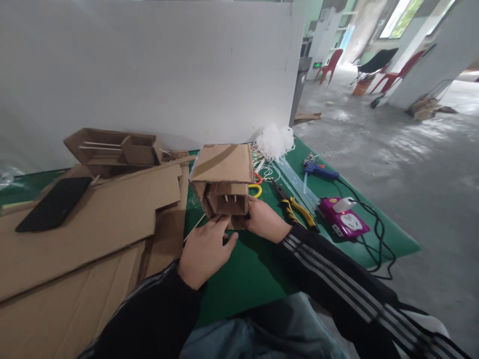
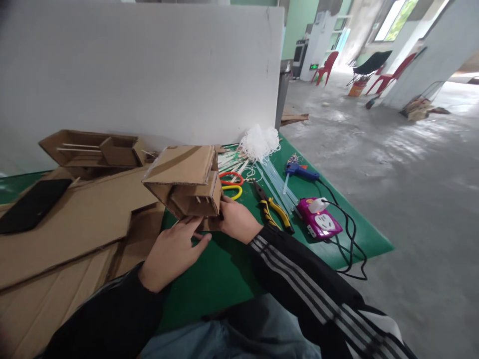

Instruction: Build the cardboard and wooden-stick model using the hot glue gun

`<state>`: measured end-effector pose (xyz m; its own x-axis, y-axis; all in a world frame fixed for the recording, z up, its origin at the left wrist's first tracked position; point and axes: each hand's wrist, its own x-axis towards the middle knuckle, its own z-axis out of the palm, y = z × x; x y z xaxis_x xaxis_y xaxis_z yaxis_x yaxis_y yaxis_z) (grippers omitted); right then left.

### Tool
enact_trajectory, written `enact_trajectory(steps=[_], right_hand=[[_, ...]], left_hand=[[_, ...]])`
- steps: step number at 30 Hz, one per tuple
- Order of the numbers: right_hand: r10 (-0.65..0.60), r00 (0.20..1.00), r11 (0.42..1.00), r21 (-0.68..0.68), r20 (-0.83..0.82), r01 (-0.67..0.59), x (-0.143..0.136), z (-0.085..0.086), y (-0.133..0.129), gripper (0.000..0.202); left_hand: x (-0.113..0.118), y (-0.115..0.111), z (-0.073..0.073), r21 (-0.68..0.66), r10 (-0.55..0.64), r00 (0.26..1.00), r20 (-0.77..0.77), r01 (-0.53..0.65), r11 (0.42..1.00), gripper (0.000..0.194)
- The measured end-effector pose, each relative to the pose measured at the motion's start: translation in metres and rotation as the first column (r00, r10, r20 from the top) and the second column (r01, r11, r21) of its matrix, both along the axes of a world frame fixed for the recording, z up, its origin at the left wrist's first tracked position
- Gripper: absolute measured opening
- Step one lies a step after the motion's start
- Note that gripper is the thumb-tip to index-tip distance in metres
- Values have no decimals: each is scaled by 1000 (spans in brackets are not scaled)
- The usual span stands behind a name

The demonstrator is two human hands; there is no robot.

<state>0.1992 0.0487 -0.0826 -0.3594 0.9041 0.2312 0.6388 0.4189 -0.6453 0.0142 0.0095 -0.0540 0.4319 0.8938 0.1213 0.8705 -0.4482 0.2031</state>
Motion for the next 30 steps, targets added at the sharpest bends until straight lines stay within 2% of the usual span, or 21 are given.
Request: enact_trajectory(steps=[7,15,21,30], right_hand=[[33,999,999,39,-24,-32,1,-3,1,24],[-9,1000,1000,-7,-12,9,1,-4,1,21],[-12,1000,1000,-7,14,12,0,-1,-1,27],[-12,1000,1000,-3,19,12,1,-1,-1,26]], left_hand=[[-1,0,0,-21,-8,1000,29,9,1000,33],[-1,-1,1,-34,-9,999,35,10,999,32],[-1,-1,0,-26,-11,1000,20,12,1000,33],[-3,-2,-2,-11,-24,1000,16,25,1000,36]])
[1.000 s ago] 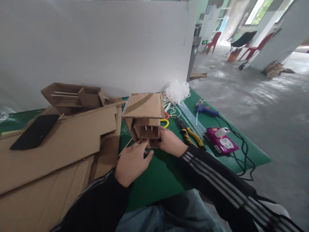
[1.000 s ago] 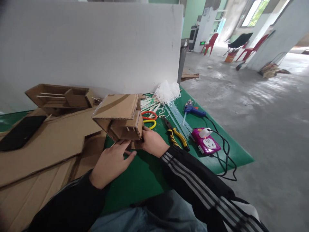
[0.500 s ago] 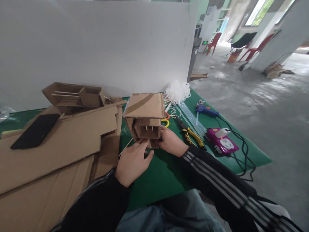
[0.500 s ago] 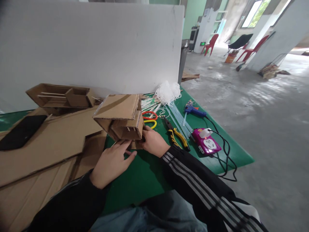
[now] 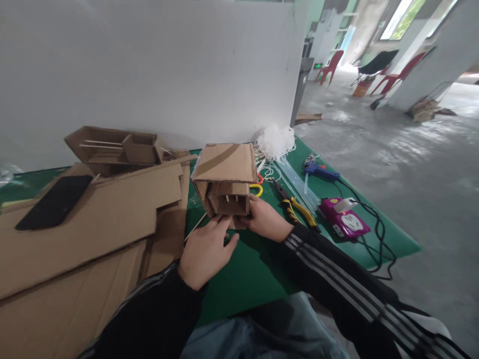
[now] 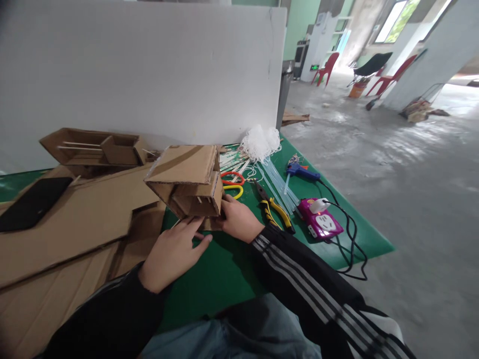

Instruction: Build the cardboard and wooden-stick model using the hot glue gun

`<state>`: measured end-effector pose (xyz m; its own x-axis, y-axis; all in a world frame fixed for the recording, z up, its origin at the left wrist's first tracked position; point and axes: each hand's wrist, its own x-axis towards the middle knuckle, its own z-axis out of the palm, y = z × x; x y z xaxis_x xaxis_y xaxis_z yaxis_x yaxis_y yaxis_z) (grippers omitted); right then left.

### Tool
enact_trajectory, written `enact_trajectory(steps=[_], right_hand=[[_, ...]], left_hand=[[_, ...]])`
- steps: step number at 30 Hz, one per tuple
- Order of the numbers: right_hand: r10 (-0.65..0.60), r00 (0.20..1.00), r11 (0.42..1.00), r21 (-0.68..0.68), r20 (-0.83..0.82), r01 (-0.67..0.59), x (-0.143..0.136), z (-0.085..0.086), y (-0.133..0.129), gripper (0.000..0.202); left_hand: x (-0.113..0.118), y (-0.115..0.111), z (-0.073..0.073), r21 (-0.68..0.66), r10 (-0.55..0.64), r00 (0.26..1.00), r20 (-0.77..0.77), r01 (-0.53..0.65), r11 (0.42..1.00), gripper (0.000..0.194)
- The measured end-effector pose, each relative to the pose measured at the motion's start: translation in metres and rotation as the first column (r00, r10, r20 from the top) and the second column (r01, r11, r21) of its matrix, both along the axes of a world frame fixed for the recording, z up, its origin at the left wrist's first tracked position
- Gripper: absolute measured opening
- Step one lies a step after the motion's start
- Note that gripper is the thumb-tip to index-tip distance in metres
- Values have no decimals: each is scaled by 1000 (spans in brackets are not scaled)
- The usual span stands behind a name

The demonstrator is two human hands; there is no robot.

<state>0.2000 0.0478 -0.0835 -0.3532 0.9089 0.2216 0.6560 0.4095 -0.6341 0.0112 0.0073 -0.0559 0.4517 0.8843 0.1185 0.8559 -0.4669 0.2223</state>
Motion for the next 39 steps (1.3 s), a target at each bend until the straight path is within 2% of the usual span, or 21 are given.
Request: enact_trajectory(steps=[4,10,14,21,27,31,34,36,39], right_hand=[[-12,1000,1000,16,-23,12,1,0,1,22],[-153,987,986,58,-58,156,4,5,0,18],[-199,975,977,58,-101,206,3,10,-4,13],[-261,944,954,93,-203,284,3,10,-7,44],[-189,947,915,303,-261,266,2,6,-4,73],[-185,969,827,506,-165,244,3,10,-3,98],[-181,983,757,633,-36,163,4,15,-5,110],[-181,983,742,660,24,120,5,18,-6,114],[-206,976,760,641,74,112,6,21,-8,115]], left_hand=[[0,0,0,-7,-1,1000,12,1,1000,35],[-1,0,-1,-20,-7,999,37,7,1000,31],[-1,0,-1,-24,-13,999,52,14,1000,34],[-1,-2,0,-16,-26,999,36,27,1000,40],[-1,-3,4,9,-21,1000,8,21,1000,38],[0,-4,4,36,-8,999,-43,10,999,37],[0,-4,3,45,-7,998,-67,10,999,39],[0,-4,4,51,0,997,-77,4,999,41],[0,-4,5,55,-5,997,-81,10,998,42]])
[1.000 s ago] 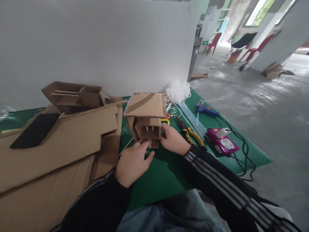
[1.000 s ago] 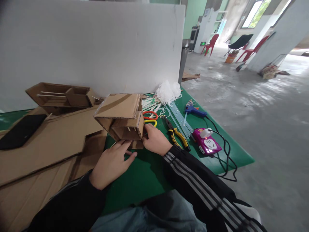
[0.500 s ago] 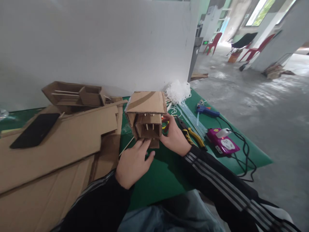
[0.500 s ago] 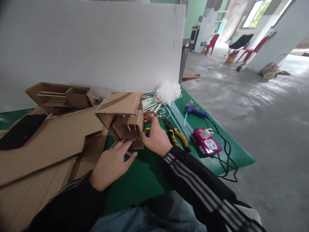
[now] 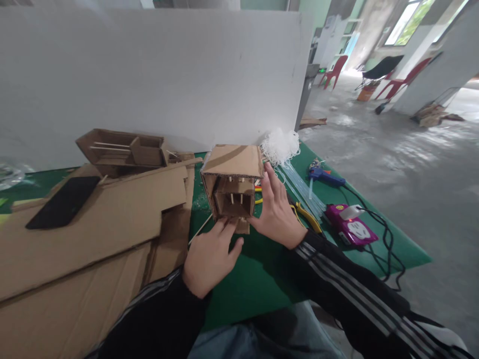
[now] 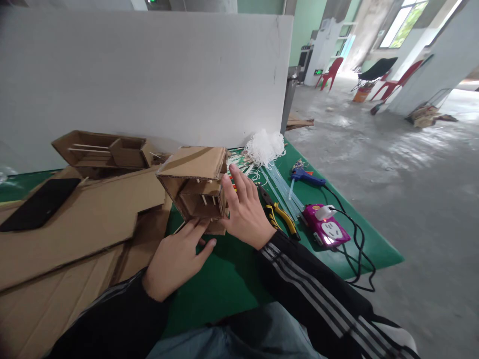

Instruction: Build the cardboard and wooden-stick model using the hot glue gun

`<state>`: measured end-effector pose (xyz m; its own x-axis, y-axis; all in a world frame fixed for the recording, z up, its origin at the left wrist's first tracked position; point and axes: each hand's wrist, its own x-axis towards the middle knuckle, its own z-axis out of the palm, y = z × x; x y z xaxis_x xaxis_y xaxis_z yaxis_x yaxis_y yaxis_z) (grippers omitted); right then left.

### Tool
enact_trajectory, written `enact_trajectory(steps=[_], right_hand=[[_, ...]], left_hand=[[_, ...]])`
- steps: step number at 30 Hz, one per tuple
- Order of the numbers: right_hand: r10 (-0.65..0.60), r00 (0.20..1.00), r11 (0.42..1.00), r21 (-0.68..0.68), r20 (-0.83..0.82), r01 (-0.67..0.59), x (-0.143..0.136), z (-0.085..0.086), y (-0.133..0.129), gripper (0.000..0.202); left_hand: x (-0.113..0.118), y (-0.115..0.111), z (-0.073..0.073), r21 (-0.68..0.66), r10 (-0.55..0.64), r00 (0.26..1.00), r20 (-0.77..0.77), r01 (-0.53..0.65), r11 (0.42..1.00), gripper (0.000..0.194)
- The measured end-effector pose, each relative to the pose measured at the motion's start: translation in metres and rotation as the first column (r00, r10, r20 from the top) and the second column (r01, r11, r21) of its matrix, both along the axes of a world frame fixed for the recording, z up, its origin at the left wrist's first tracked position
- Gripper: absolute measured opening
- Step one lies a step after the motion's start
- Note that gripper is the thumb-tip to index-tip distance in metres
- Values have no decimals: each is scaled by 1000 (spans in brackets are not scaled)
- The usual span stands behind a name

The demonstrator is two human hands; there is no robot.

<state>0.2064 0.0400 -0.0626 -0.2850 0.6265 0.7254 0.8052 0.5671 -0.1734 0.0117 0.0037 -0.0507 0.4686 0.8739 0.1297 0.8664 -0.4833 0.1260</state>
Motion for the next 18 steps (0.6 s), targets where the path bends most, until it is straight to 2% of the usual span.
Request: enact_trajectory(steps=[4,7,8,10,12,13,14,16,18], right_hand=[[-12,1000,999,-37,-17,11,1,0,0,117],[13,1000,999,-50,-15,-14,-1,-1,0,118],[20,1000,998,-54,-12,-21,-1,-1,0,117],[36,999,997,-65,-13,-37,-3,-2,0,117],[49,998,995,-82,-26,-51,-4,-1,-1,119],[53,998,994,-91,-33,-55,-4,-1,-2,121],[56,998,993,-98,-37,-60,-5,-1,-2,122],[65,997,992,-108,-40,-69,-5,1,-3,125],[71,997,991,-115,-37,-75,-6,1,-4,128]], left_hand=[[1,-4,-1,93,24,998,-56,-18,996,33],[-6,-13,6,274,-42,998,-38,51,960,27],[-11,-17,13,359,-103,995,2,95,928,24],[-23,-22,34,532,-273,955,114,174,829,13],[-34,-20,62,628,-356,895,270,117,770,17],[-38,-15,76,637,-367,872,324,86,766,24],[-41,-7,89,688,-406,843,353,60,723,28],[-41,17,106,705,-428,833,351,66,707,31],[-36,45,108,676,-494,804,331,164,719,28]])
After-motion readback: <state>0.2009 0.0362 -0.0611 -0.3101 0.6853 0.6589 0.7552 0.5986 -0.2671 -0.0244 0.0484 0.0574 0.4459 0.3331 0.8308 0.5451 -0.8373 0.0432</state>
